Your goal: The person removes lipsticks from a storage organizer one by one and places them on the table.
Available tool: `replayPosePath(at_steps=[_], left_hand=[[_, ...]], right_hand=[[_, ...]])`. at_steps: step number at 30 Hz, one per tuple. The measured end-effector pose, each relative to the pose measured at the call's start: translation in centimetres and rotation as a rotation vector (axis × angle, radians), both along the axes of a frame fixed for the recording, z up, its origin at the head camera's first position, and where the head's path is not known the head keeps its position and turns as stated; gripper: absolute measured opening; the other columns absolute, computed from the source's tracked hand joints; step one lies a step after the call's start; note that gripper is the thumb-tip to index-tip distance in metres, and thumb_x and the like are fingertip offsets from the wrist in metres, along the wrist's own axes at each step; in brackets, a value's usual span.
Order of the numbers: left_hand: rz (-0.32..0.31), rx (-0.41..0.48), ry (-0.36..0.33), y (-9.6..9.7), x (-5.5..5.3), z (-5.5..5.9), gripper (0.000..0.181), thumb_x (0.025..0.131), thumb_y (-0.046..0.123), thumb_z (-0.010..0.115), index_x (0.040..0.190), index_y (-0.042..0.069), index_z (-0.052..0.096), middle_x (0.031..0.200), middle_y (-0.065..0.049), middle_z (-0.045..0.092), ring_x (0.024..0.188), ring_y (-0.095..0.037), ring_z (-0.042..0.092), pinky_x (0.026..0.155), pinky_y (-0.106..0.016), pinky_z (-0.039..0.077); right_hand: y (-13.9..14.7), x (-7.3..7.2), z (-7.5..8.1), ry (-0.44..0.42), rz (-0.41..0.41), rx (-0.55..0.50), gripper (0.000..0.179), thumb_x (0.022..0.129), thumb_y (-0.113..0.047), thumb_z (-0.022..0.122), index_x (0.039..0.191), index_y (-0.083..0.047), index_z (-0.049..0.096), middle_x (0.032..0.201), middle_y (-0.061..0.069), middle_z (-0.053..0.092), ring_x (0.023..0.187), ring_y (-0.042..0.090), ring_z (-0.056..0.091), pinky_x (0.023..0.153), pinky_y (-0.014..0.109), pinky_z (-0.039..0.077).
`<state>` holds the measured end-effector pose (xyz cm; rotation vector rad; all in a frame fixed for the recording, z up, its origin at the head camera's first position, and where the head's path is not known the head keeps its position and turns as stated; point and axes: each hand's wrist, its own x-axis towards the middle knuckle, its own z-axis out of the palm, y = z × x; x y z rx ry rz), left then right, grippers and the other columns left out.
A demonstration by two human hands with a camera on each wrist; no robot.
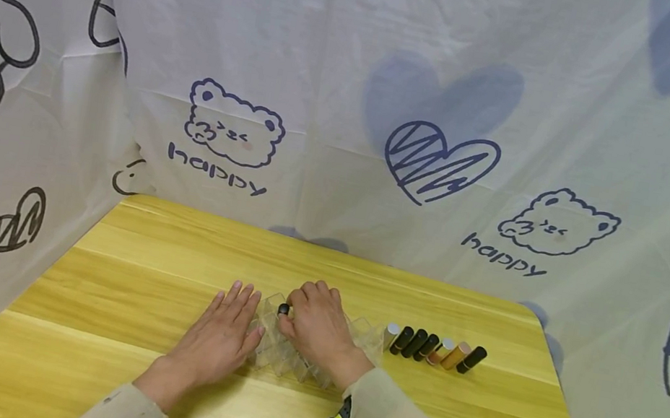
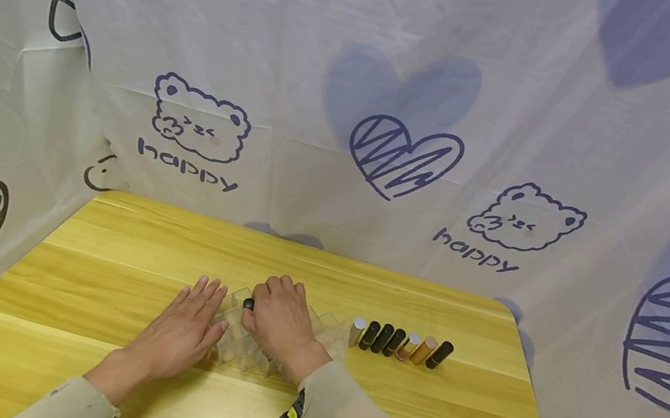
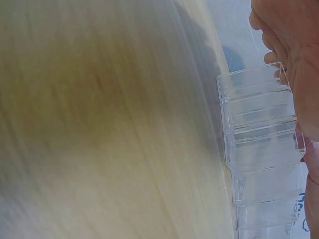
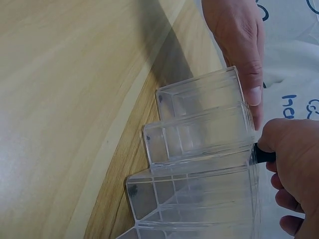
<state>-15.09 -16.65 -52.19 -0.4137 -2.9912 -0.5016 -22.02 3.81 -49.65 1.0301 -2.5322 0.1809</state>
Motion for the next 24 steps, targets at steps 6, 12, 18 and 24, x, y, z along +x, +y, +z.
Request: replayPosePath(at_steps=[6, 12, 18, 24], left_hand=[[-0.007, -0.003, -0.01, 0.1, 0.0, 0.1, 0.067, 0.115, 0.042, 0.038, 0.164, -0.004, 0.03, 0.17, -0.025, 0.028, 0.162, -0.041, 0.018, 0.132, -0.059, 0.017], [-0.007, 0.01, -0.009, 0.1, 0.0, 0.2, 0.067, 0.115, 0.042, 0.037, 0.164, -0.004, 0.03, 0.171, -0.025, 0.028, 0.162, -0.042, 0.017, 0.132, -0.059, 0.017], [-0.003, 0.007, -0.008, 0.1, 0.1, 0.2, 0.067, 0.115, 0.042, 0.037, 0.164, -0.003, 0.029, 0.171, -0.024, 0.027, 0.162, -0.041, 0.017, 0.132, -0.059, 0.017], [0.001, 0.006, -0.016, 0.0, 0.1, 0.2, 0.067, 0.115, 0.042, 0.036, 0.164, -0.003, 0.029, 0.171, -0.024, 0.027, 0.162, -0.041, 0.016, 0.132, -0.059, 0.016]], right_hand=[[-0.1, 0.0, 0.3, -0.032, -0.012, -0.013, 0.016, 0.098, -0.031, 0.07, 0.099, -0.015, 0.071, 0.094, -0.002, 0.065, 0.088, 0.02, 0.057, 0.077, 0.035, 0.045], [-0.1, 0.0, 1.3, -0.104, -0.03, -0.045, 0.019, 0.097, -0.034, 0.069, 0.099, -0.015, 0.068, 0.093, -0.002, 0.063, 0.089, 0.02, 0.055, 0.081, 0.036, 0.044], [0.0, -0.1, 2.0, -0.138, -0.038, -0.063, 0.02, 0.095, -0.033, 0.068, 0.1, -0.013, 0.069, 0.096, -0.001, 0.064, 0.092, 0.02, 0.056, 0.082, 0.037, 0.044], [0.0, 0.1, 3.1, -0.104, -0.029, -0.086, 0.021, 0.094, -0.031, 0.07, 0.099, -0.011, 0.071, 0.095, 0.0, 0.065, 0.091, 0.02, 0.056, 0.081, 0.036, 0.044]])
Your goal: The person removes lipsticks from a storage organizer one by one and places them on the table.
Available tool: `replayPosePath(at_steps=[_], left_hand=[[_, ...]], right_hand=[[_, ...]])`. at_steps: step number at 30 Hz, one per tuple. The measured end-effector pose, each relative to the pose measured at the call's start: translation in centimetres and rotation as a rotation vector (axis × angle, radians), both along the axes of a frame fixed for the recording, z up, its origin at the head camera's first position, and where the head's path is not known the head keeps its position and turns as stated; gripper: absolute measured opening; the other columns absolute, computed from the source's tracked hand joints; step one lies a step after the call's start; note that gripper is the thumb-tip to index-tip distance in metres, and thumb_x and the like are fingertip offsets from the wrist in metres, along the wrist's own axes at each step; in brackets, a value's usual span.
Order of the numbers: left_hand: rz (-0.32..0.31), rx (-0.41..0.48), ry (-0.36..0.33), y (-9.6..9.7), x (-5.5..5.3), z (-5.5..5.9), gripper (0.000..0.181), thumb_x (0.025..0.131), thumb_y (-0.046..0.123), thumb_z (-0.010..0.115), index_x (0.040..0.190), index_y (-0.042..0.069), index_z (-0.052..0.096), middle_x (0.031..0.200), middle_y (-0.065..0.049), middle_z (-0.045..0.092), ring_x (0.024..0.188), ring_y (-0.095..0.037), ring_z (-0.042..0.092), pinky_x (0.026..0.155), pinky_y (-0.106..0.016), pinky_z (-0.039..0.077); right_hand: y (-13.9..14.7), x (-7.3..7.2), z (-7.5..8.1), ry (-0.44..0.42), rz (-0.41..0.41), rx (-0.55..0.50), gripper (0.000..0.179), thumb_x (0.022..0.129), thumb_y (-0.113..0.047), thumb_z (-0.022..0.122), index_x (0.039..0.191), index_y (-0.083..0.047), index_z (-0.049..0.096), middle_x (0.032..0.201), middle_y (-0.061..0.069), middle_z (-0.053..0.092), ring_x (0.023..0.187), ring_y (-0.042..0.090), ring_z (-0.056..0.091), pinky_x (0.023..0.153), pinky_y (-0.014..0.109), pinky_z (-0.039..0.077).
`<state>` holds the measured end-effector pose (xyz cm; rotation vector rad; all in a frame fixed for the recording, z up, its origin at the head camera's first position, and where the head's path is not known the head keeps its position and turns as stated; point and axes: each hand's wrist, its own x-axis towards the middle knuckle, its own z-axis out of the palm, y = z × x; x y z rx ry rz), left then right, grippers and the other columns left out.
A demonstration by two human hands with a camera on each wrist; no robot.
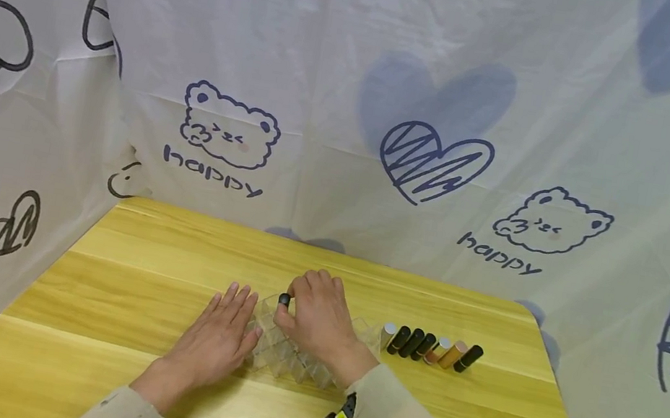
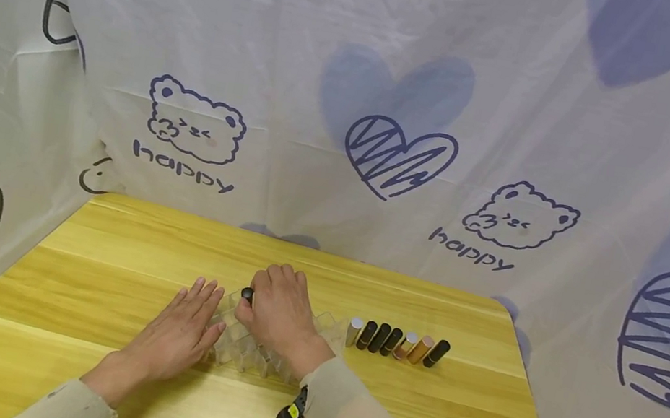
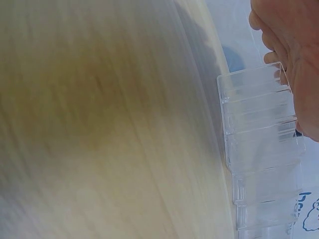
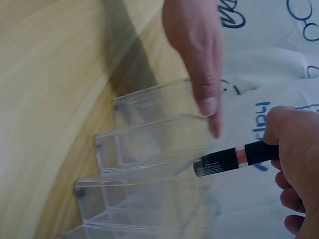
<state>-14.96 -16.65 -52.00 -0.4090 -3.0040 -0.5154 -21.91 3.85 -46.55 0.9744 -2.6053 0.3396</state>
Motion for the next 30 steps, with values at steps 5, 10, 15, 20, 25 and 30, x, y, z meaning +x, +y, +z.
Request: replayPosePath(at_steps=[5, 10, 15, 20, 25, 30], left_hand=[[-0.003, 0.006, -0.009, 0.1, 0.0, 0.1, 0.068, 0.115, 0.043, 0.037, 0.165, -0.003, 0.027, 0.172, -0.024, 0.026, 0.162, -0.04, 0.014, 0.132, -0.059, 0.016], [-0.004, 0.014, -0.009, 0.2, -0.1, 0.0, 0.068, 0.115, 0.043, 0.038, 0.164, -0.003, 0.028, 0.171, -0.025, 0.026, 0.162, -0.041, 0.015, 0.132, -0.06, 0.016], [-0.004, 0.016, -0.004, 0.2, 0.0, 0.0, 0.069, 0.115, 0.043, 0.038, 0.164, -0.003, 0.028, 0.171, -0.025, 0.027, 0.162, -0.041, 0.015, 0.132, -0.06, 0.016], [-0.008, 0.024, -0.001, 0.3, 0.0, 0.0, 0.068, 0.115, 0.043, 0.038, 0.164, -0.004, 0.028, 0.171, -0.025, 0.027, 0.162, -0.042, 0.015, 0.132, -0.061, 0.016], [-0.007, 0.026, -0.005, 0.3, 0.1, -0.1, 0.069, 0.115, 0.044, 0.037, 0.164, -0.003, 0.027, 0.171, -0.025, 0.026, 0.162, -0.041, 0.014, 0.132, -0.061, 0.016], [-0.01, 0.026, -0.003, 0.3, 0.0, -0.1, 0.069, 0.115, 0.044, 0.036, 0.165, -0.003, 0.026, 0.171, -0.025, 0.026, 0.162, -0.041, 0.014, 0.132, -0.062, 0.015]], right_hand=[[0.6, 0.4, 1.8, 0.052, 0.007, -0.039, 0.018, 0.093, -0.03, 0.072, 0.095, -0.012, 0.069, 0.093, 0.0, 0.065, 0.09, 0.021, 0.057, 0.078, 0.035, 0.045], [1.7, 0.8, 3.5, 0.09, 0.015, -0.062, 0.018, 0.091, -0.028, 0.074, 0.093, -0.012, 0.067, 0.093, 0.0, 0.065, 0.091, 0.022, 0.058, 0.078, 0.035, 0.044], [3.3, 1.1, 4.4, 0.099, 0.008, -0.068, 0.016, 0.09, -0.025, 0.075, 0.091, -0.012, 0.066, 0.091, 0.001, 0.064, 0.091, 0.023, 0.058, 0.08, 0.037, 0.045], [5.2, 1.3, 4.4, 0.105, -0.001, -0.067, 0.015, 0.091, -0.023, 0.075, 0.089, -0.013, 0.065, 0.089, 0.0, 0.062, 0.087, 0.023, 0.055, 0.077, 0.036, 0.041], [7.0, 1.4, 3.9, 0.103, -0.006, -0.064, 0.013, 0.091, -0.022, 0.074, 0.089, -0.013, 0.064, 0.089, -0.001, 0.061, 0.085, 0.022, 0.053, 0.074, 0.033, 0.035], [8.4, 1.5, 3.6, 0.107, -0.028, -0.052, 0.014, 0.09, -0.023, 0.074, 0.09, -0.012, 0.065, 0.09, 0.0, 0.062, 0.085, 0.023, 0.054, 0.075, 0.035, 0.038]])
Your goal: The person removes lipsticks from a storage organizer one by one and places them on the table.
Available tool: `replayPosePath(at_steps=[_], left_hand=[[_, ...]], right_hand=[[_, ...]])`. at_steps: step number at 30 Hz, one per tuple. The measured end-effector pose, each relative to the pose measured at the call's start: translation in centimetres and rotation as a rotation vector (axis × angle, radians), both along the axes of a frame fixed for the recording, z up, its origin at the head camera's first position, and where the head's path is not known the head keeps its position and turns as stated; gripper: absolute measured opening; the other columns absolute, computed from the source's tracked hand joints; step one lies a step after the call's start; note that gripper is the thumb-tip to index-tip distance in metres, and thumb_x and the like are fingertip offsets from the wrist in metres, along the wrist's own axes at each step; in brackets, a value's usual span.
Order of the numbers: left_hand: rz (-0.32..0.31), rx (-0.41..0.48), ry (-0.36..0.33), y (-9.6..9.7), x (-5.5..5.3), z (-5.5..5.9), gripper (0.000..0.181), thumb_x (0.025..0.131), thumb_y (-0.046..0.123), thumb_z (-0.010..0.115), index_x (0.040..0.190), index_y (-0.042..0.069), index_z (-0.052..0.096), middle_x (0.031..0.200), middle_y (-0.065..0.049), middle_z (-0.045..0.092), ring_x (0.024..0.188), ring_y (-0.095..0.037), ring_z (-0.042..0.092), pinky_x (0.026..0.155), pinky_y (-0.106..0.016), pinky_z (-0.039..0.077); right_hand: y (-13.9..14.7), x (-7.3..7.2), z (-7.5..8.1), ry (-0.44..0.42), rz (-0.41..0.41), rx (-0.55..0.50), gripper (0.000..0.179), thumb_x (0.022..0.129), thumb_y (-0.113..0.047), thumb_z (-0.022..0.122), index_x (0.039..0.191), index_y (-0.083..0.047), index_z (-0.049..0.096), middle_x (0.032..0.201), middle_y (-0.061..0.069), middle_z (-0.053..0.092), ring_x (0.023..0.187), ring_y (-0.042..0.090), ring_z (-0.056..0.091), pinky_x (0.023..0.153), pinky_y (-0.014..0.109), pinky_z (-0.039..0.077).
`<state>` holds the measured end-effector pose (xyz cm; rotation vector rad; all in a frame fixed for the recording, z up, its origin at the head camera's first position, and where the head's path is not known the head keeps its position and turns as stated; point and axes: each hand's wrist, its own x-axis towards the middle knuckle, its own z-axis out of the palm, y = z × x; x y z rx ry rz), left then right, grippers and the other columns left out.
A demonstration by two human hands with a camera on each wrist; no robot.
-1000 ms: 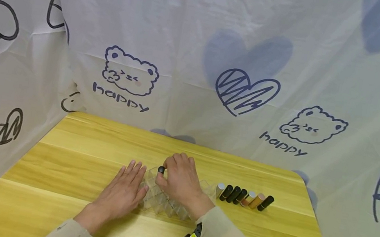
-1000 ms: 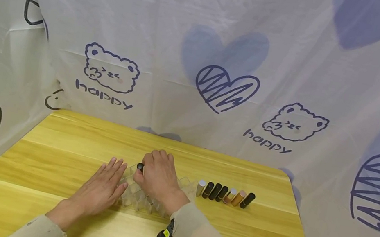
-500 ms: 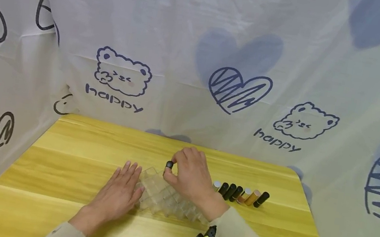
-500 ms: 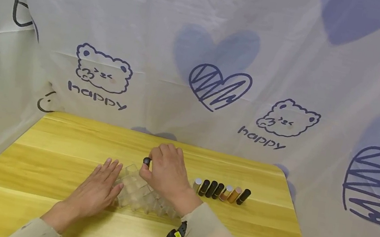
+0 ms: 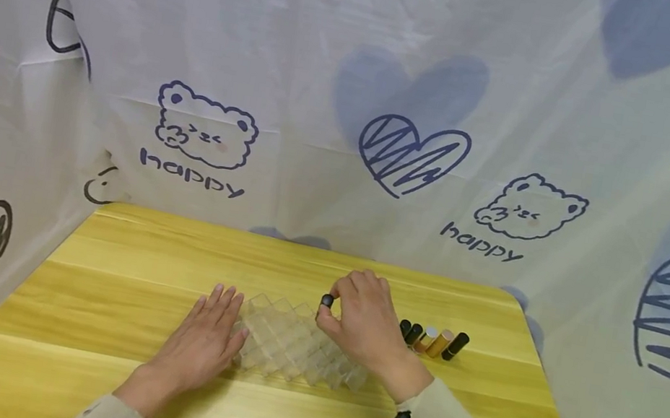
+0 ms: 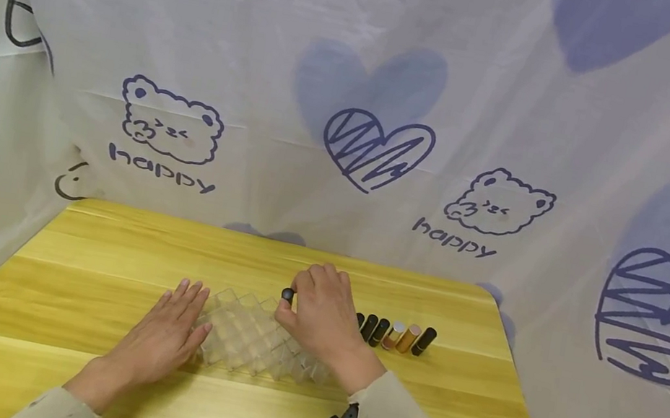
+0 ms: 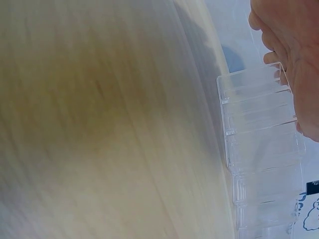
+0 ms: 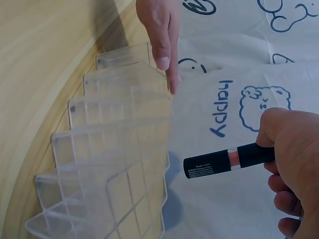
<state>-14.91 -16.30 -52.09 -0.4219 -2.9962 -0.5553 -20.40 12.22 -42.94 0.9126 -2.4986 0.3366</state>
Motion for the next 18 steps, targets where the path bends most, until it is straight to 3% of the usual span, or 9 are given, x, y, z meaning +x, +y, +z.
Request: replayPosePath(at_steps=[18], left_hand=[[-0.004, -0.01, 0.009, -0.1, -0.1, -0.1, 0.069, 0.115, 0.045, 0.035, 0.165, -0.003, 0.026, 0.171, -0.025, 0.026, 0.162, -0.043, 0.016, 0.132, -0.062, 0.015]], right_hand=[[3.5, 0.4, -0.9, -0.031, -0.077, -0.014, 0.019, 0.087, -0.023, 0.08, 0.091, -0.01, 0.067, 0.092, 0.002, 0.064, 0.088, 0.025, 0.056, 0.081, 0.041, 0.046]])
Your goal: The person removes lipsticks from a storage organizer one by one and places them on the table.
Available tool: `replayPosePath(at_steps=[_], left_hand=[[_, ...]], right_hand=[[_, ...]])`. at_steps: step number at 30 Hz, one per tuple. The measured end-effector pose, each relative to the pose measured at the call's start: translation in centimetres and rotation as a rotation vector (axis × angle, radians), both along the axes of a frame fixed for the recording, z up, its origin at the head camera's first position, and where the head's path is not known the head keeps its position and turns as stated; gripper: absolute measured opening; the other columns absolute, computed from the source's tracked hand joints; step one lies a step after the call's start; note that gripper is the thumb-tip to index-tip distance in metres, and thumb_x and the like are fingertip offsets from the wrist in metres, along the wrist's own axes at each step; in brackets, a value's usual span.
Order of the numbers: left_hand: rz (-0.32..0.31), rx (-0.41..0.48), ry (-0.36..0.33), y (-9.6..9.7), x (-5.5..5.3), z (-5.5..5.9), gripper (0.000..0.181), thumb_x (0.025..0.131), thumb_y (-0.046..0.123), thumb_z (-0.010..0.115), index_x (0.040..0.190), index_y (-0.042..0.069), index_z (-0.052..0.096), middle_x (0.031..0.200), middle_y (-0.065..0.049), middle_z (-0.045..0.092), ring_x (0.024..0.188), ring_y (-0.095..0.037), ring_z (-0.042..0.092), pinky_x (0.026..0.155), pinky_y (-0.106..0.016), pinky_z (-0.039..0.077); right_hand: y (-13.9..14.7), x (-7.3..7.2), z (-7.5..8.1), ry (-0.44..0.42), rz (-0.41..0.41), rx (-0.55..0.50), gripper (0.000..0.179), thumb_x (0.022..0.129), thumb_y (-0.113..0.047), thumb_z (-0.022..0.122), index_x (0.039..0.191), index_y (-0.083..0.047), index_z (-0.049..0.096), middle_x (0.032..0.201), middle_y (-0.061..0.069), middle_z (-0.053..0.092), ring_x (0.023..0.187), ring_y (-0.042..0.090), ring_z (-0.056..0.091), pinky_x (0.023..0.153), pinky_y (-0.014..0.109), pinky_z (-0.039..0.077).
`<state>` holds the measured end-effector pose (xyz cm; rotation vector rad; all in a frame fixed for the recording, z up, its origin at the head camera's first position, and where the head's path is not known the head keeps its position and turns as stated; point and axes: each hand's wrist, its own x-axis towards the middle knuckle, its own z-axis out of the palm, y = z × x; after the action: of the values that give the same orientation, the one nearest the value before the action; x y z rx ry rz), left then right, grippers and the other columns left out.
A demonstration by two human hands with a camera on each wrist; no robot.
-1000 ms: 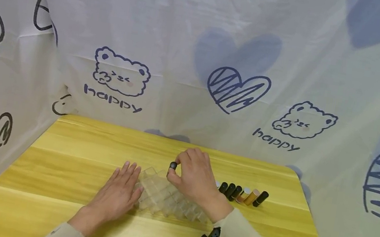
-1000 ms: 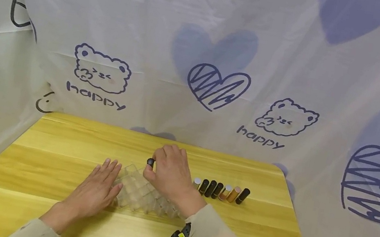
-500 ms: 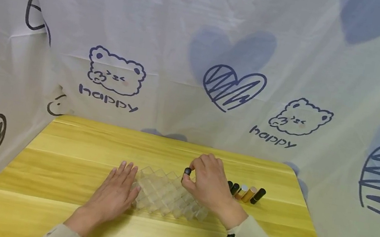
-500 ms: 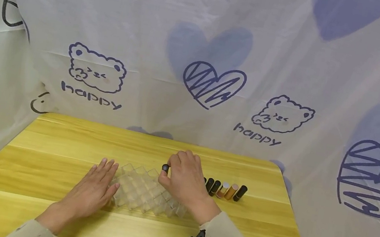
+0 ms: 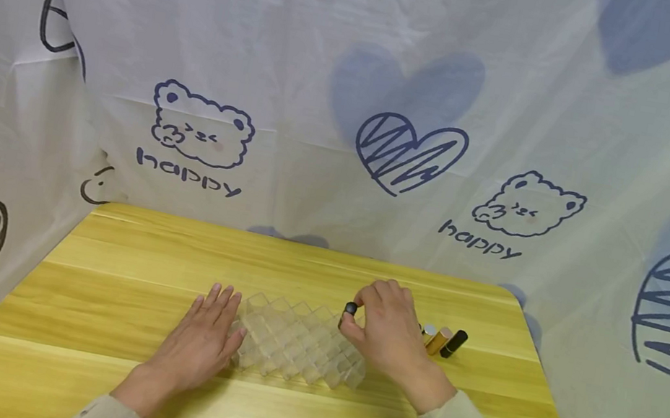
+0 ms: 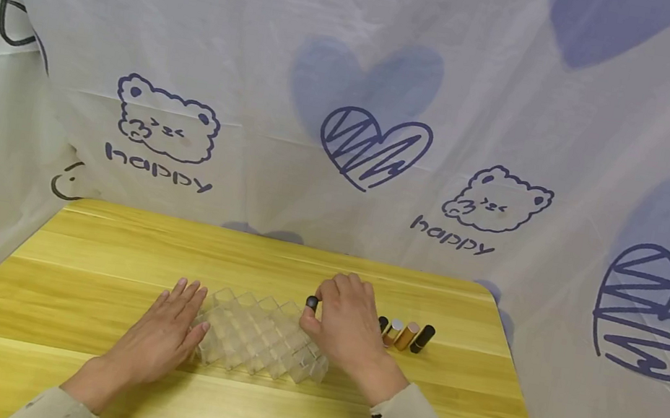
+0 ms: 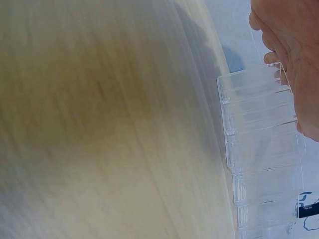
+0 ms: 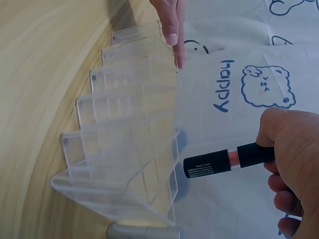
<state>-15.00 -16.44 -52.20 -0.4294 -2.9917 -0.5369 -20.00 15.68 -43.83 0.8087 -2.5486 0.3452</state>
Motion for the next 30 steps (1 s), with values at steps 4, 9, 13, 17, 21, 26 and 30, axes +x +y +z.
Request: replayPosePath(at_steps=[4, 9, 13, 17, 21, 26, 30], left_hand=[[0.002, 0.001, -0.002, 0.1, 0.0, 0.0, 0.069, 0.115, 0.045, 0.035, 0.164, -0.003, 0.027, 0.172, -0.025, 0.026, 0.162, -0.043, 0.016, 0.132, -0.062, 0.014], [0.002, 0.002, -0.001, 0.1, 0.0, 0.0, 0.07, 0.115, 0.046, 0.035, 0.164, -0.004, 0.027, 0.172, -0.025, 0.026, 0.162, -0.043, 0.015, 0.132, -0.062, 0.014], [-0.001, -0.009, 0.011, 0.1, 0.0, 0.0, 0.07, 0.115, 0.045, 0.035, 0.164, -0.004, 0.028, 0.171, -0.025, 0.027, 0.162, -0.043, 0.017, 0.131, -0.062, 0.015], [-0.004, -0.01, 0.009, 0.1, 0.0, 0.0, 0.07, 0.115, 0.045, 0.035, 0.164, -0.004, 0.029, 0.171, -0.025, 0.027, 0.162, -0.044, 0.017, 0.131, -0.063, 0.016], [-0.007, -0.008, 0.0, 0.2, 0.1, 0.1, 0.071, 0.115, 0.047, 0.034, 0.164, -0.004, 0.028, 0.171, -0.025, 0.026, 0.162, -0.043, 0.015, 0.131, -0.063, 0.016], [-0.011, -0.009, -0.003, 0.1, 0.0, 0.0, 0.071, 0.115, 0.047, 0.033, 0.164, -0.005, 0.028, 0.172, -0.025, 0.025, 0.162, -0.043, 0.014, 0.131, -0.063, 0.016], [-0.01, -0.01, -0.002, 0.0, 0.0, -0.1, 0.071, 0.115, 0.047, 0.033, 0.164, -0.005, 0.028, 0.171, -0.025, 0.026, 0.162, -0.043, 0.015, 0.131, -0.063, 0.016]], right_hand=[[0.8, 0.2, -0.1, -0.005, -0.009, -0.005, 0.018, 0.087, -0.022, 0.079, 0.091, -0.01, 0.067, 0.092, 0.003, 0.065, 0.088, 0.026, 0.058, 0.079, 0.041, 0.046], [1.9, 0.5, -0.3, -0.031, -0.04, -0.008, 0.018, 0.088, -0.022, 0.079, 0.092, -0.01, 0.066, 0.092, 0.003, 0.063, 0.089, 0.026, 0.057, 0.08, 0.042, 0.045], [2.8, 0.6, -0.4, -0.031, -0.059, -0.007, 0.02, 0.088, -0.023, 0.08, 0.094, -0.009, 0.067, 0.093, 0.004, 0.063, 0.09, 0.027, 0.057, 0.079, 0.042, 0.045], [3.7, 0.8, -0.6, -0.032, -0.088, -0.005, 0.021, 0.088, -0.024, 0.08, 0.093, -0.009, 0.067, 0.092, 0.004, 0.064, 0.09, 0.027, 0.058, 0.08, 0.043, 0.045], [4.7, 1.1, -0.8, -0.027, -0.116, -0.002, 0.021, 0.086, -0.023, 0.081, 0.091, -0.008, 0.067, 0.09, 0.005, 0.064, 0.089, 0.027, 0.057, 0.079, 0.043, 0.045], [6.3, 1.4, -1.2, 0.008, -0.122, -0.012, 0.022, 0.084, -0.021, 0.082, 0.09, -0.007, 0.067, 0.089, 0.006, 0.063, 0.087, 0.028, 0.057, 0.077, 0.043, 0.044], [7.5, 1.5, -1.6, 0.043, -0.122, -0.021, 0.022, 0.082, -0.02, 0.082, 0.089, -0.005, 0.067, 0.087, 0.007, 0.064, 0.084, 0.028, 0.056, 0.074, 0.04, 0.041]])
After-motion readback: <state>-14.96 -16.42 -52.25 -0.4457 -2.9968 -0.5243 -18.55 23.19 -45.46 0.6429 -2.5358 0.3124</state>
